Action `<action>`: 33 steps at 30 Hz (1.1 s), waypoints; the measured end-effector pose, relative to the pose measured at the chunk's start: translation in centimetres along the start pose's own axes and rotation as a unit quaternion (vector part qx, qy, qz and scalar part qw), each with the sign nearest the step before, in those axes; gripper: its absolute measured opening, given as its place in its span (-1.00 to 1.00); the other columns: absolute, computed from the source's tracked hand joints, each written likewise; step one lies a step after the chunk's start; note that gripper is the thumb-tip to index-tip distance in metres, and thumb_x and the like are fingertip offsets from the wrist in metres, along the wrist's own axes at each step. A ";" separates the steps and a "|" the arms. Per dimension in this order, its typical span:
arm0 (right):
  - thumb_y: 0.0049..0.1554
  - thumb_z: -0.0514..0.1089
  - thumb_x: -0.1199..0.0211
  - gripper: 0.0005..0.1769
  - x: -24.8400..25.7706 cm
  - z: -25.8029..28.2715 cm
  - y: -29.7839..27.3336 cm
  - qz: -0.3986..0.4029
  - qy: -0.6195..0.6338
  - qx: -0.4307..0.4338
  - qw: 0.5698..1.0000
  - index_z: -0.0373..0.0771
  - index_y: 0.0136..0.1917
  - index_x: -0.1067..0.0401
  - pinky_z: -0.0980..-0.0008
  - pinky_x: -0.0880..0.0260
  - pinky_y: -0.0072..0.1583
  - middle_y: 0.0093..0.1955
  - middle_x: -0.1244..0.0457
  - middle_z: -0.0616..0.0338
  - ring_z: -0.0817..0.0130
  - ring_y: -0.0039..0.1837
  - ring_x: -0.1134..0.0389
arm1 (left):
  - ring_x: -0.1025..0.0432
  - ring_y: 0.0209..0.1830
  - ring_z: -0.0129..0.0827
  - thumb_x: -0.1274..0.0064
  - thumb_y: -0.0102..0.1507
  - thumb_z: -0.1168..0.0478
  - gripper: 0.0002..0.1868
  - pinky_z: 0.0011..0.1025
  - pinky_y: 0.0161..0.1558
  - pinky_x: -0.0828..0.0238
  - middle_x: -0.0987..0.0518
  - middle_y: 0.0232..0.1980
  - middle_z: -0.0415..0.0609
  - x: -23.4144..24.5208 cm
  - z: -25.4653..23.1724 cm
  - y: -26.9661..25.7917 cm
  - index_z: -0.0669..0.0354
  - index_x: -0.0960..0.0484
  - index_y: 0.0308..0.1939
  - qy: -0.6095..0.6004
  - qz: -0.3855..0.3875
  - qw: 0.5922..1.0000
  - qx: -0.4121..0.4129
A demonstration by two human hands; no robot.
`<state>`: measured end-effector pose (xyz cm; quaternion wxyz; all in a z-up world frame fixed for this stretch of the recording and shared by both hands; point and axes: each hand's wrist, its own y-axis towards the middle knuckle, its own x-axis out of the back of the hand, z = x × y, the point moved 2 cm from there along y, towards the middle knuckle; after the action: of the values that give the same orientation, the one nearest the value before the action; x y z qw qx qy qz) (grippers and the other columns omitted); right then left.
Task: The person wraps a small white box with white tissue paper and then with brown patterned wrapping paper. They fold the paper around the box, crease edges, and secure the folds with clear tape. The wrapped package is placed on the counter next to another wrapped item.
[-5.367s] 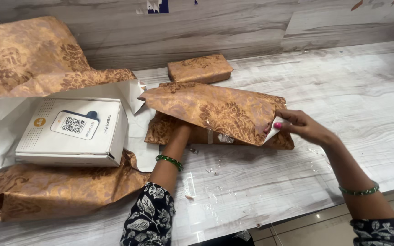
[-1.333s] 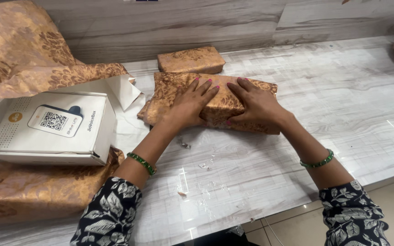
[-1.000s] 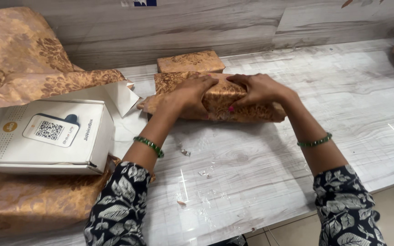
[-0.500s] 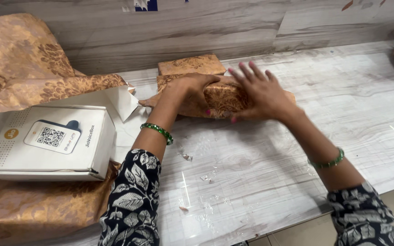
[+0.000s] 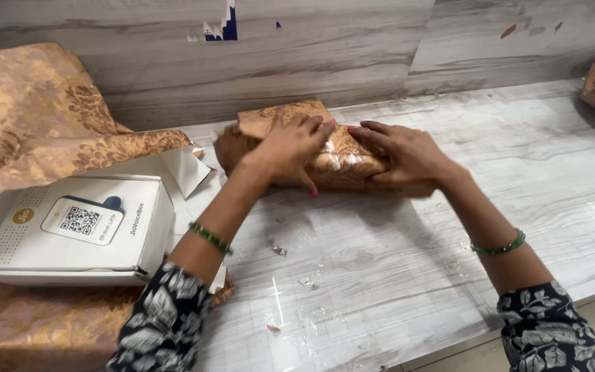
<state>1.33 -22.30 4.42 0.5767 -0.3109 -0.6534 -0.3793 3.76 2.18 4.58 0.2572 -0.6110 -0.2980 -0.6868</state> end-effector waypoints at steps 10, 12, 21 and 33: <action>0.07 0.35 -0.31 -0.24 -0.4 -0.3 -0.9 -0.129 -0.051 0.108 0.984 0.22 0.49 -0.30 -0.15 -0.09 0.50 0.59 -0.10 0.25 0.13 0.61 -0.04 | -0.02 0.56 0.07 -0.23 0.15 -0.13 -0.14 0.00 0.54 0.21 -0.19 0.55 0.08 -4.1 0.4 -1.6 -0.09 -0.27 0.49 -0.065 -0.149 0.986 -0.046; 0.12 0.28 -0.33 -0.39 -0.9 1.4 -1.3 -0.187 -0.072 0.126 0.972 0.15 0.39 -0.41 -0.12 -0.12 0.50 0.51 -0.19 0.27 0.16 0.58 -0.08 | -0.04 0.56 0.06 -0.24 0.14 -0.15 -0.14 0.00 0.55 0.20 -0.21 0.54 0.05 -4.5 0.3 -1.5 -0.14 -0.28 0.48 -0.067 -0.162 0.984 -0.042; 0.20 -0.03 -0.35 -0.81 -1.7 5.4 0.1 -0.302 0.101 0.063 0.946 -0.11 0.03 -0.62 0.37 -0.48 -0.03 -0.03 -0.46 0.26 0.39 -0.07 -0.48 | -0.07 0.56 0.00 -0.23 0.13 -0.15 -0.16 0.05 0.55 0.19 -0.25 0.53 -0.02 -5.1 0.3 -1.0 -0.22 -0.31 0.47 -0.073 -0.168 0.983 -0.028; 0.20 -0.01 -0.33 -0.78 -1.1 3.8 2.5 -0.193 0.205 -0.127 0.951 -0.11 0.04 -0.62 0.41 -0.45 -0.18 -0.15 -0.46 0.21 0.44 -0.25 -0.45 | -0.09 0.53 0.07 -0.25 0.13 -0.10 -0.12 0.08 0.52 0.15 -0.25 0.53 0.08 -5.0 0.1 -1.7 -0.06 -0.27 0.49 -0.063 -0.184 0.980 -0.037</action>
<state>1.60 -17.71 3.49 0.5702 -0.1652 -0.5147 -0.6186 3.22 3.38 -0.49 0.0844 -0.5974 -0.3949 -0.6928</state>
